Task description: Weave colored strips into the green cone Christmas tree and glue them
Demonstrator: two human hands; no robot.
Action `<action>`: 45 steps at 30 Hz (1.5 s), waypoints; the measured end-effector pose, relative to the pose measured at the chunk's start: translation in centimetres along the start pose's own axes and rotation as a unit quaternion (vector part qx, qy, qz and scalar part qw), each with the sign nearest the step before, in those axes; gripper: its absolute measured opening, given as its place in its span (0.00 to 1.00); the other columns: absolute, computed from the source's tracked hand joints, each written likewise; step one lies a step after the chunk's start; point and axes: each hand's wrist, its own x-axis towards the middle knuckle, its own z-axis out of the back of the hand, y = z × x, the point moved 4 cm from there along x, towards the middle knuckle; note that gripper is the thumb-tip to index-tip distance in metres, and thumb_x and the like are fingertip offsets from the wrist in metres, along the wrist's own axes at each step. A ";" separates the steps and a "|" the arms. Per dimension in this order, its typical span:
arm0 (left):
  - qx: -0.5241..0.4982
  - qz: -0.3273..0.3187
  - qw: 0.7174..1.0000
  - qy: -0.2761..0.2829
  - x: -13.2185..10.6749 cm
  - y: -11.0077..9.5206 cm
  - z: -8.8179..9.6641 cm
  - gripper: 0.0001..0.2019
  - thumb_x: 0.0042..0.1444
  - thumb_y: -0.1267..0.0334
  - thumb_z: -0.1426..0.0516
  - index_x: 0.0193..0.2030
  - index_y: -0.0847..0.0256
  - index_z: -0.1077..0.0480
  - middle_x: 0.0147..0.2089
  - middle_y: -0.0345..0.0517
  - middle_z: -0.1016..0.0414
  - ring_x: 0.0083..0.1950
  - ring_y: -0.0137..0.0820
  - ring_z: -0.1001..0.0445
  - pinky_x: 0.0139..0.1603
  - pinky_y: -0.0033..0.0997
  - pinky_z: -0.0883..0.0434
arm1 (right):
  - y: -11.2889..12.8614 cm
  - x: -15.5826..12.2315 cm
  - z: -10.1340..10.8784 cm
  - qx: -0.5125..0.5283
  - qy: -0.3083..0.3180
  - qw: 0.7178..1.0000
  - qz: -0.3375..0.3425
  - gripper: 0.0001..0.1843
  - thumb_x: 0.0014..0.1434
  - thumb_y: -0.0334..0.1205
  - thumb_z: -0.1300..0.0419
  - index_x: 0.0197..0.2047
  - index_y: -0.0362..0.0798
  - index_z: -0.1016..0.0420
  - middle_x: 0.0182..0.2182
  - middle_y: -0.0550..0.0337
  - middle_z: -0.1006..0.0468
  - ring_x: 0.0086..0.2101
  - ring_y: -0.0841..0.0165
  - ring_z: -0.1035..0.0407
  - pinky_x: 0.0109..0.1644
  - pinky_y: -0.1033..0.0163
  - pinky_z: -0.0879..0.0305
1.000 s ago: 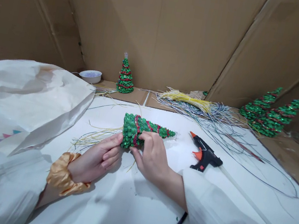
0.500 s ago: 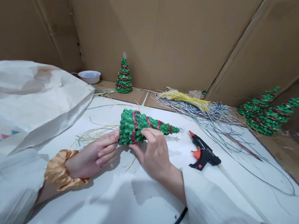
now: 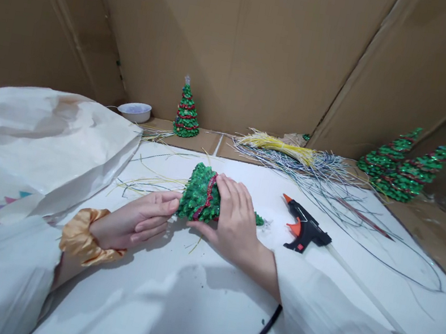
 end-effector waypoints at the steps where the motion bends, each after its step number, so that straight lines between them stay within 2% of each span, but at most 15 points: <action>1: 0.001 0.003 1.000 0.004 0.0 -0.1 0.0 0.07 0.57 0.60 0.46 0.33 0.61 0.33 0.07 0.27 0.53 0.07 0.17 0.56 0.08 0.14 0.54 | 0.0 0.0 -0.1 0.008 0.006 1.000 -0.001 0.43 0.55 0.57 0.47 0.62 0.34 0.54 0.56 0.37 0.38 0.57 0.53 0.47 0.59 0.46 0.48; 7: -0.024 0.012 0.999 0.021 -0.2 0.0 -0.1 0.09 0.57 0.62 0.46 0.45 0.57 0.35 0.07 0.25 0.54 0.06 0.18 0.57 0.08 0.14 0.51 | -0.4 0.1 0.0 0.038 0.005 0.998 -0.040 0.43 0.55 0.58 0.47 0.62 0.34 0.52 0.57 0.37 0.38 0.57 0.55 0.45 0.57 0.50 0.43; 9: -0.035 0.004 0.999 0.012 0.0 0.1 -0.1 0.07 0.57 0.63 0.47 0.43 0.57 0.34 0.07 0.25 0.54 0.07 0.18 0.58 0.08 0.14 0.51 | -0.5 0.1 -0.1 0.043 0.017 0.998 -0.045 0.43 0.55 0.59 0.47 0.62 0.35 0.51 0.57 0.38 0.38 0.57 0.55 0.45 0.57 0.51 0.43; 11: -0.057 -0.011 0.998 0.003 0.2 0.3 -0.2 0.02 0.57 0.64 0.46 0.36 0.59 0.34 0.08 0.26 0.55 0.07 0.18 0.59 0.08 0.14 0.51 | -0.6 0.0 -0.3 0.043 0.040 0.997 -0.058 0.43 0.54 0.60 0.47 0.62 0.35 0.48 0.57 0.39 0.38 0.56 0.55 0.44 0.56 0.50 0.43; 13: -0.091 -0.022 0.996 0.002 0.5 0.5 -0.2 0.07 0.57 0.64 0.46 0.28 0.60 0.37 0.08 0.26 0.55 0.08 0.18 0.62 0.07 0.15 0.51 | -0.7 0.0 -0.6 0.042 0.062 0.995 -0.072 0.42 0.54 0.60 0.47 0.61 0.36 0.46 0.56 0.40 0.37 0.54 0.54 0.42 0.55 0.50 0.42; 15: -0.125 -0.023 0.992 0.005 0.6 0.8 -0.3 0.09 0.56 0.65 0.46 0.25 0.60 0.39 0.08 0.26 0.56 0.09 0.18 0.65 0.07 0.15 0.50 | -0.7 0.0 -0.7 0.044 0.075 0.993 -0.078 0.41 0.54 0.59 0.47 0.61 0.36 0.46 0.55 0.40 0.36 0.52 0.55 0.41 0.54 0.50 0.41; 19: -0.153 -0.017 0.988 -0.011 0.5 1.1 -0.4 0.08 0.57 0.67 0.46 0.26 0.60 0.38 0.09 0.27 0.55 0.10 0.18 0.65 0.08 0.16 0.51 | -0.7 0.1 -0.7 0.050 0.077 0.993 -0.080 0.41 0.55 0.57 0.47 0.62 0.37 0.48 0.56 0.41 0.38 0.53 0.55 0.43 0.54 0.50 0.43; 23: -0.157 -0.012 0.987 -0.029 0.3 1.1 -0.4 0.11 0.58 0.67 0.48 0.23 0.61 0.38 0.10 0.28 0.56 0.10 0.18 0.65 0.08 0.16 0.49 | -0.7 0.0 -0.8 0.055 0.083 0.991 -0.089 0.43 0.54 0.60 0.47 0.62 0.37 0.47 0.56 0.41 0.37 0.53 0.55 0.42 0.54 0.51 0.43; 30: -0.168 -0.007 0.985 -0.029 0.3 1.2 -0.2 0.13 0.59 0.67 0.50 0.22 0.62 0.38 0.10 0.29 0.57 0.10 0.18 0.64 0.09 0.17 0.49 | -0.7 -0.2 -0.9 0.051 0.061 0.994 -0.074 0.42 0.55 0.59 0.47 0.62 0.37 0.50 0.55 0.40 0.36 0.51 0.55 0.40 0.52 0.51 0.42; 34: -0.176 -0.002 0.984 -0.028 0.3 1.1 -0.2 0.12 0.59 0.67 0.50 0.24 0.61 0.36 0.10 0.29 0.57 0.10 0.19 0.63 0.09 0.18 0.48 | -0.7 -0.3 -0.9 0.055 0.059 0.995 -0.056 0.50 0.49 0.60 0.42 0.63 0.34 0.54 0.55 0.38 0.37 0.52 0.54 0.40 0.54 0.52 0.44; 37: -0.181 0.000 0.983 -0.026 0.2 0.9 -0.1 0.12 0.60 0.68 0.52 0.26 0.61 0.35 0.10 0.29 0.57 0.09 0.19 0.62 0.09 0.18 0.47 | -0.8 -0.4 -1.2 0.041 0.082 0.994 -0.053 0.50 0.47 0.57 0.38 0.63 0.37 0.53 0.57 0.39 0.38 0.53 0.54 0.41 0.55 0.51 0.46; 41: -0.179 -0.010 0.984 0.015 0.0 0.3 -0.1 0.13 0.62 0.65 0.56 0.31 0.60 0.33 0.10 0.30 0.54 0.08 0.20 0.60 0.09 0.18 0.46 | -0.9 -0.5 -1.3 0.039 0.065 0.995 -0.059 0.49 0.49 0.56 0.39 0.64 0.38 0.56 0.54 0.39 0.35 0.49 0.55 0.36 0.50 0.52 0.42; 45: -0.177 -0.025 0.982 0.068 -0.2 -0.4 -0.3 0.15 0.62 0.57 0.57 0.35 0.60 0.33 0.11 0.32 0.47 0.07 0.21 0.53 0.08 0.19 0.47 | -0.7 -0.6 -1.1 0.051 0.040 0.996 -0.066 0.52 0.49 0.57 0.40 0.65 0.38 0.61 0.51 0.38 0.32 0.47 0.55 0.34 0.47 0.53 0.40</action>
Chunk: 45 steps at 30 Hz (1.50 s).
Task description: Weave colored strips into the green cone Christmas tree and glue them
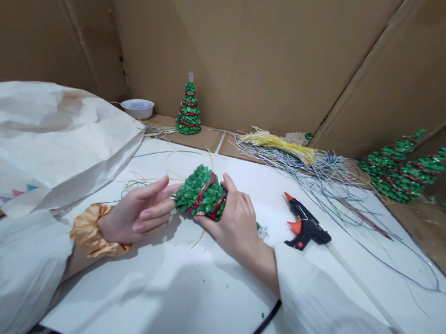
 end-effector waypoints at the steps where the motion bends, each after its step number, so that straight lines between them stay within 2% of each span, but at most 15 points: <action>1: 0.003 0.000 1.000 -0.001 0.0 -0.1 0.0 0.16 0.62 0.57 0.58 0.35 0.61 0.33 0.11 0.33 0.46 0.07 0.22 0.52 0.08 0.19 0.47 | 0.0 0.0 0.0 0.005 -0.002 1.000 0.000 0.51 0.50 0.57 0.40 0.65 0.38 0.62 0.51 0.38 0.32 0.47 0.55 0.33 0.47 0.53 0.40; 4: 0.016 -0.003 1.000 -0.022 0.1 -0.5 0.1 0.17 0.62 0.57 0.59 0.37 0.63 0.33 0.11 0.33 0.45 0.07 0.22 0.50 0.08 0.19 0.49 | 0.1 -0.1 0.2 0.013 -0.007 1.000 -0.005 0.49 0.51 0.57 0.41 0.64 0.38 0.60 0.51 0.39 0.31 0.47 0.55 0.33 0.47 0.53 0.39; 7: 0.041 -0.015 0.996 -0.072 0.2 -1.0 0.4 0.15 0.62 0.59 0.57 0.42 0.64 0.32 0.10 0.32 0.46 0.08 0.21 0.50 0.08 0.18 0.50 | -0.2 0.0 0.3 0.005 -0.020 0.999 -0.029 0.48 0.49 0.57 0.40 0.63 0.39 0.55 0.50 0.40 0.30 0.43 0.54 0.31 0.45 0.52 0.38; 9: 0.080 -0.046 0.988 -0.122 0.2 -1.4 0.7 0.13 0.61 0.63 0.53 0.47 0.64 0.33 0.11 0.30 0.46 0.09 0.20 0.50 0.09 0.17 0.50 | -0.4 0.0 0.3 0.001 -0.028 0.999 -0.043 0.47 0.48 0.58 0.40 0.62 0.39 0.52 0.49 0.41 0.29 0.40 0.54 0.30 0.43 0.51 0.37; 11: 0.142 -0.094 0.972 -0.163 0.2 -1.8 0.9 0.10 0.59 0.64 0.49 0.46 0.62 0.34 0.12 0.29 0.46 0.10 0.19 0.49 0.10 0.16 0.49 | -0.6 0.0 0.2 0.003 -0.031 0.998 -0.050 0.45 0.48 0.58 0.40 0.61 0.39 0.50 0.48 0.41 0.28 0.41 0.53 0.30 0.43 0.51 0.37; 14: 0.268 -0.180 0.926 -0.195 0.2 -2.3 1.0 0.06 0.56 0.60 0.46 0.37 0.59 0.36 0.13 0.31 0.40 0.11 0.21 0.44 0.12 0.18 0.47 | -0.8 0.1 0.1 0.004 -0.031 0.998 -0.058 0.44 0.48 0.60 0.41 0.59 0.38 0.46 0.49 0.41 0.29 0.42 0.52 0.30 0.43 0.51 0.37; 17: 0.394 -0.255 0.855 -0.221 -0.2 -2.6 0.8 0.10 0.57 0.57 0.47 0.29 0.59 0.39 0.15 0.36 0.36 0.15 0.23 0.39 0.18 0.20 0.41 | -0.9 0.1 0.0 0.009 -0.028 0.998 -0.059 0.43 0.48 0.58 0.40 0.59 0.37 0.44 0.50 0.41 0.29 0.44 0.53 0.31 0.45 0.52 0.37; 20: 0.489 -0.292 0.785 -0.244 -0.7 -2.7 0.6 0.16 0.60 0.57 0.52 0.22 0.61 0.41 0.17 0.39 0.36 0.20 0.23 0.37 0.24 0.21 0.38 | -0.9 0.1 0.0 0.021 -0.024 0.998 -0.059 0.42 0.49 0.57 0.40 0.59 0.39 0.43 0.51 0.41 0.30 0.46 0.54 0.32 0.46 0.52 0.38; 22: 0.509 -0.318 0.759 -0.253 -0.8 -2.7 0.5 0.17 0.60 0.59 0.53 0.21 0.61 0.41 0.18 0.40 0.37 0.21 0.23 0.37 0.26 0.22 0.38 | -0.9 0.1 0.0 0.029 -0.020 0.997 -0.065 0.40 0.49 0.57 0.40 0.58 0.40 0.42 0.51 0.43 0.29 0.46 0.54 0.32 0.46 0.52 0.38; 25: 0.475 -0.358 0.763 -0.251 -0.6 -2.7 0.6 0.10 0.58 0.60 0.48 0.27 0.60 0.38 0.24 0.39 0.35 0.24 0.24 0.35 0.26 0.24 0.37 | -1.0 0.1 0.0 0.034 -0.019 0.996 -0.080 0.39 0.49 0.57 0.40 0.57 0.41 0.40 0.49 0.46 0.28 0.46 0.55 0.32 0.47 0.53 0.38; 27: 0.469 -0.364 0.766 -0.246 -0.4 -2.6 0.7 0.07 0.57 0.61 0.47 0.30 0.60 0.38 0.26 0.39 0.33 0.26 0.25 0.34 0.28 0.25 0.35 | -1.0 0.1 0.1 0.035 -0.016 0.996 -0.084 0.39 0.48 0.56 0.39 0.57 0.41 0.40 0.49 0.47 0.28 0.45 0.55 0.32 0.47 0.54 0.38; 32: 0.513 -0.348 0.739 -0.264 -0.3 -2.6 1.1 0.15 0.60 0.60 0.52 0.23 0.61 0.38 0.23 0.40 0.35 0.26 0.25 0.36 0.30 0.26 0.36 | -0.8 0.2 0.3 0.043 -0.006 0.996 -0.079 0.39 0.48 0.55 0.38 0.57 0.41 0.40 0.50 0.47 0.28 0.45 0.55 0.32 0.47 0.54 0.38; 37: 0.453 -0.374 0.763 -0.269 -0.3 -2.7 1.4 0.10 0.58 0.60 0.48 0.27 0.60 0.37 0.26 0.40 0.35 0.25 0.25 0.35 0.26 0.27 0.35 | -0.8 0.2 0.2 0.051 0.012 0.996 -0.069 0.39 0.49 0.55 0.39 0.58 0.41 0.41 0.49 0.45 0.29 0.47 0.55 0.33 0.48 0.54 0.39; 42: 0.448 -0.421 0.738 -0.278 -0.5 -2.8 1.4 0.07 0.56 0.61 0.46 0.30 0.61 0.34 0.29 0.42 0.33 0.25 0.25 0.34 0.26 0.27 0.35 | -0.7 0.1 0.1 0.059 0.016 0.997 -0.053 0.38 0.49 0.55 0.39 0.57 0.42 0.42 0.49 0.45 0.29 0.48 0.55 0.34 0.49 0.54 0.41; 45: 0.435 -0.442 0.727 -0.294 -0.9 -2.9 1.6 0.10 0.57 0.59 0.47 0.31 0.62 0.31 0.33 0.44 0.31 0.31 0.27 0.32 0.30 0.28 0.33 | -0.5 0.1 0.2 0.058 0.017 0.997 -0.047 0.37 0.50 0.54 0.39 0.57 0.42 0.42 0.49 0.46 0.29 0.47 0.56 0.34 0.48 0.54 0.41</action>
